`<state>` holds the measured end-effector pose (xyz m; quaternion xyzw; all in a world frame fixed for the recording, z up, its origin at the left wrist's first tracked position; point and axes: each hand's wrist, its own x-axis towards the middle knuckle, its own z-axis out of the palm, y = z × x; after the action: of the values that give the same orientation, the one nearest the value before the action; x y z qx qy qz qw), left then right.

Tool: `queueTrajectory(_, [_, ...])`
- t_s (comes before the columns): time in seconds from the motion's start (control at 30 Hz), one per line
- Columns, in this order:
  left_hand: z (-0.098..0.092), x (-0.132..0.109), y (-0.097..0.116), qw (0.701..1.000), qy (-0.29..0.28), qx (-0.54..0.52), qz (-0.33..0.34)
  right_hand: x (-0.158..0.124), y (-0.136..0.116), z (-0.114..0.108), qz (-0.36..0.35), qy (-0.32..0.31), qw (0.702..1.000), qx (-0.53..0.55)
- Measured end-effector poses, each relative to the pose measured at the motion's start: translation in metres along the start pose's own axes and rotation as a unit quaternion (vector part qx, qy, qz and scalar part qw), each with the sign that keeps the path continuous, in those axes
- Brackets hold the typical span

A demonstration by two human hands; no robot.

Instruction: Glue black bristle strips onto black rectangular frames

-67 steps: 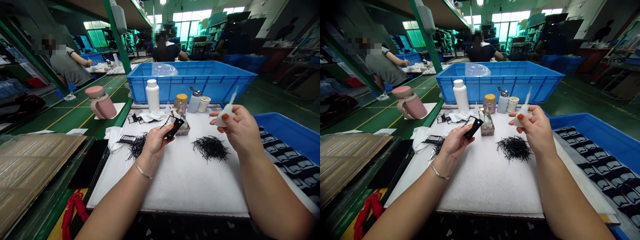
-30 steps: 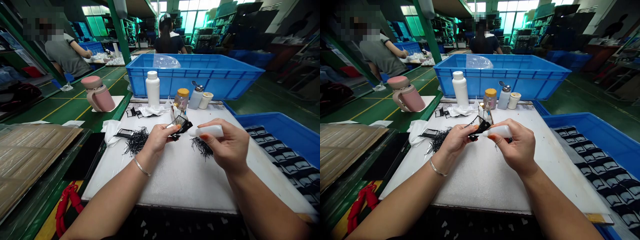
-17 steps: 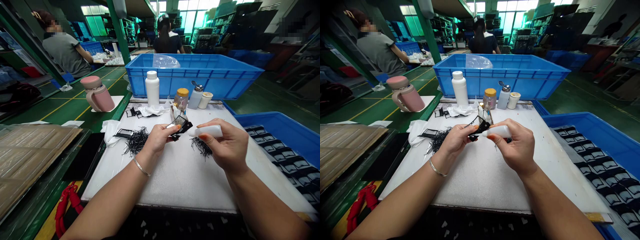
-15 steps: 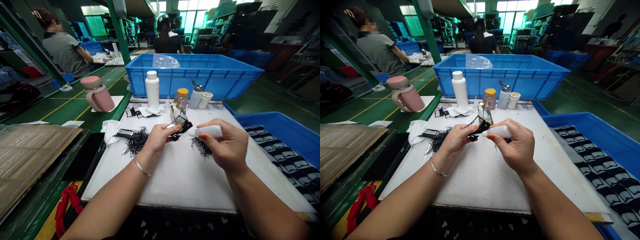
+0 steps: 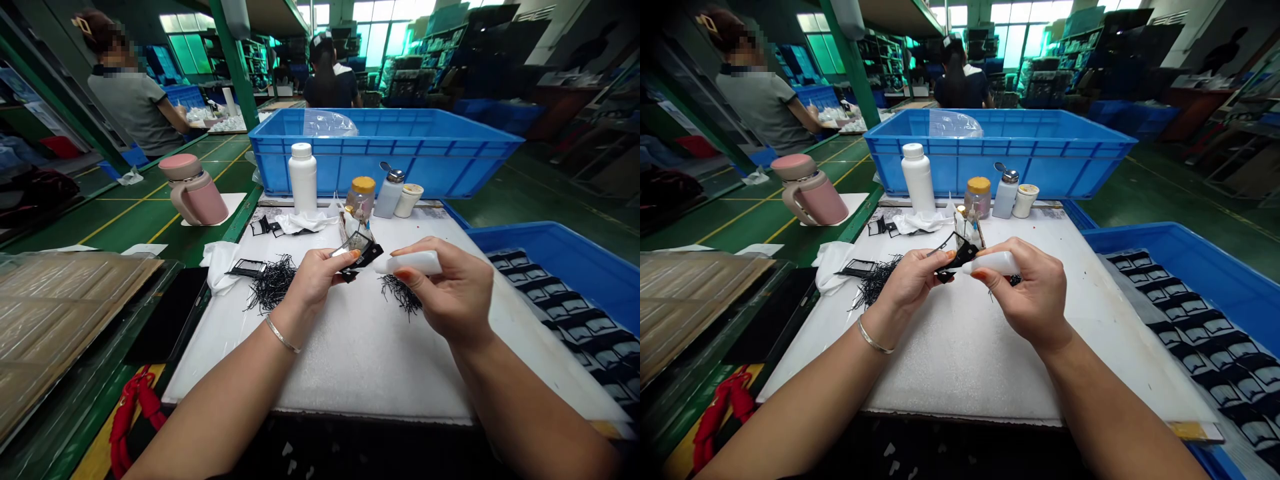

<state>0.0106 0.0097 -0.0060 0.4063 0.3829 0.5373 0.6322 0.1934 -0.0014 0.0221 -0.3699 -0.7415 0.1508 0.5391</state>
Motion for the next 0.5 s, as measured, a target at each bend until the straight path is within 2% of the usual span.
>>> queueTrajectory(0.5, [0.0005,-0.0001,0.0004,1.000,-0.005,-0.008,0.002,-0.0001,-0.0004,0.0000,-0.011,0.000,1.000,0.009])
